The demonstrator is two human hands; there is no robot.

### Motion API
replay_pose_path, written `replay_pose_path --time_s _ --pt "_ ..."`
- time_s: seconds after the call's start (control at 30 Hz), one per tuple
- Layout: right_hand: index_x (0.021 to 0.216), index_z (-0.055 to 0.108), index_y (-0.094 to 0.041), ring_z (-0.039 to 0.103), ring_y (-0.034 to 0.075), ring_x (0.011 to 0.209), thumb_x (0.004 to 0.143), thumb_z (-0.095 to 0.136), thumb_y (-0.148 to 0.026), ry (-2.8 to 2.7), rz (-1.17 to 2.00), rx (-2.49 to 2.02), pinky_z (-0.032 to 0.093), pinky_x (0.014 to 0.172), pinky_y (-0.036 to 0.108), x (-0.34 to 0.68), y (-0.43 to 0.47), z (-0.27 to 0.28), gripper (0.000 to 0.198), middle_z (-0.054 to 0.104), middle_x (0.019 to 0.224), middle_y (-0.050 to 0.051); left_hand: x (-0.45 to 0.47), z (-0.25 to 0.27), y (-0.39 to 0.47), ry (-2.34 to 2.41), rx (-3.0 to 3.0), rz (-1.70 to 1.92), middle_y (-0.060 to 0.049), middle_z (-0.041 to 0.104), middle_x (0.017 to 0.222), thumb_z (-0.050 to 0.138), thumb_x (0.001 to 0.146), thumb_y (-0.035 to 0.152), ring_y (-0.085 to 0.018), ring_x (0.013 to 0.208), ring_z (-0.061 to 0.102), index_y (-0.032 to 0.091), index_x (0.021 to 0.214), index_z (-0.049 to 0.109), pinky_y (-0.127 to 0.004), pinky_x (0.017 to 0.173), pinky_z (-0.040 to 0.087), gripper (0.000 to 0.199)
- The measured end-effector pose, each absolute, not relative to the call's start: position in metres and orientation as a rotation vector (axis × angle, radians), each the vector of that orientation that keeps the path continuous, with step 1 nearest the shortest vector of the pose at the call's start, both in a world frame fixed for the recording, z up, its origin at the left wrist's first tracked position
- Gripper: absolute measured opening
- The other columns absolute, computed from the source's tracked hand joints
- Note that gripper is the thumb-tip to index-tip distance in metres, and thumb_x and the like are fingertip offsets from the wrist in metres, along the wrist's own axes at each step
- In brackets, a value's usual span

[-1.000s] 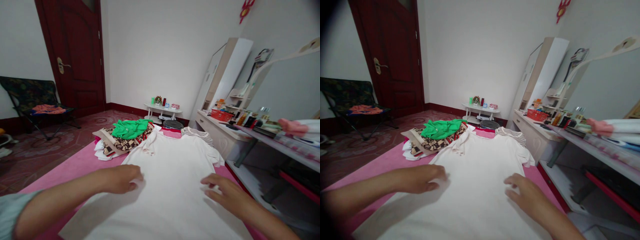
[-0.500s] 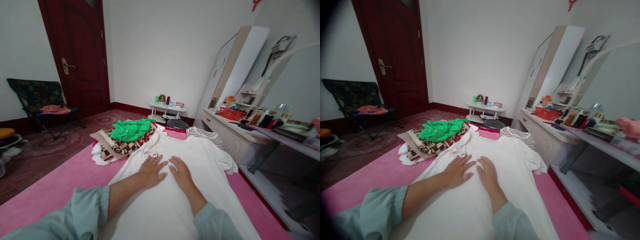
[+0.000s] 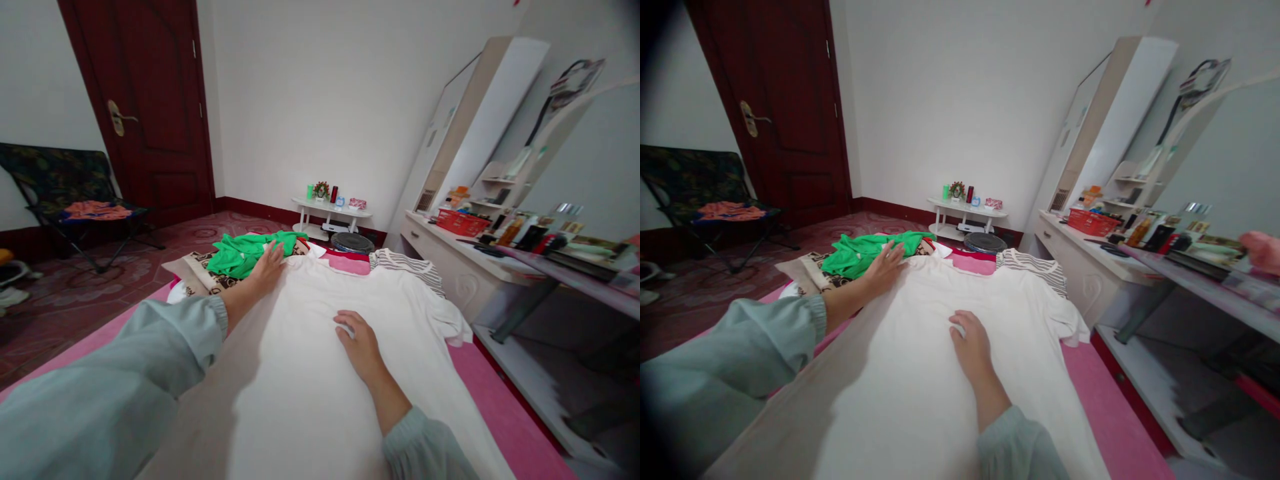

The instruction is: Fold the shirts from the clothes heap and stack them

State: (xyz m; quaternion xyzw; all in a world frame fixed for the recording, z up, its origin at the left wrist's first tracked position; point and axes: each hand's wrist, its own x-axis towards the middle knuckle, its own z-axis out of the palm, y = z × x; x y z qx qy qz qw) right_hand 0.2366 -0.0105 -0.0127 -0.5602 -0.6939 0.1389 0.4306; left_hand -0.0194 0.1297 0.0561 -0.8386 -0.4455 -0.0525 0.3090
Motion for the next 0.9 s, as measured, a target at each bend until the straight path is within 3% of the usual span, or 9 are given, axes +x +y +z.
replay_pose_path --time_s 0.13,0.33,0.47,0.63,0.77,0.9 --pt "0.094 0.069 -0.021 0.057 0.020 0.109 0.080 0.052 -0.018 -1.722 0.374 -1.386 0.041 0.101 0.039 0.237 -0.011 -0.012 0.022 0.063 0.113 0.007 -0.021 0.054 0.104 -1.141 -2.246 -0.208 -0.014 0.044 0.144 0.044 0.086 0.012 -0.031 0.141 0.025 0.013 0.114 0.067 -0.052 0.117 0.008 0.036" --pt "0.094 0.069 -0.021 0.058 0.021 0.108 0.079 0.052 -0.020 -1.722 0.385 -1.358 0.041 0.101 0.041 0.238 -0.011 -0.014 0.023 0.064 0.112 0.007 -0.056 0.031 0.022 -1.193 -2.538 -0.336 -0.013 0.039 0.148 0.054 0.084 0.020 -0.031 0.139 0.029 0.018 0.123 0.060 -0.048 0.113 0.027 0.040" --pt "0.094 0.069 -0.021 0.058 0.022 0.108 0.078 0.052 -0.021 -1.733 0.371 -1.345 0.041 0.101 0.041 0.239 -0.009 -0.016 0.023 0.064 0.112 0.007 -0.098 0.016 -0.027 -1.375 -2.622 -0.413 -0.011 0.048 0.138 0.047 0.087 0.020 -0.025 0.127 0.046 0.022 0.126 0.057 -0.039 0.106 0.038 0.040" --pt "0.093 0.069 -0.021 0.058 0.022 0.108 0.078 0.052 -0.022 -1.755 0.349 -1.368 0.041 0.101 0.041 0.239 -0.008 -0.017 0.023 0.064 0.112 0.007 -0.136 0.020 -0.054 -1.808 -2.532 -0.408 -0.012 0.054 0.130 0.051 0.085 0.038 -0.027 0.115 0.054 0.022 0.134 0.049 -0.038 0.093 0.046 0.051" --pt "0.093 0.069 -0.021 0.058 0.022 0.108 0.078 0.052 -0.022 -1.765 0.336 -1.374 0.041 0.101 0.041 0.239 -0.007 -0.017 0.023 0.064 0.112 0.007 -0.140 0.028 -0.054 -1.953 -2.584 -0.397 -0.007 0.061 0.114 0.056 0.080 0.051 -0.023 0.096 0.061 0.021 0.116 0.058 -0.033 0.081 0.046 0.047" --pt "0.094 0.069 -0.021 0.058 0.021 0.109 0.079 0.052 -0.023 -1.779 0.330 -1.374 0.041 0.101 0.040 0.239 -0.008 -0.018 0.023 0.064 0.113 0.007 -0.129 0.030 -0.044 -2.053 -2.563 -0.453 -0.001 0.065 0.091 0.054 0.081 0.050 -0.018 0.076 0.060 0.023 0.094 0.059 -0.027 0.063 0.040 0.031"
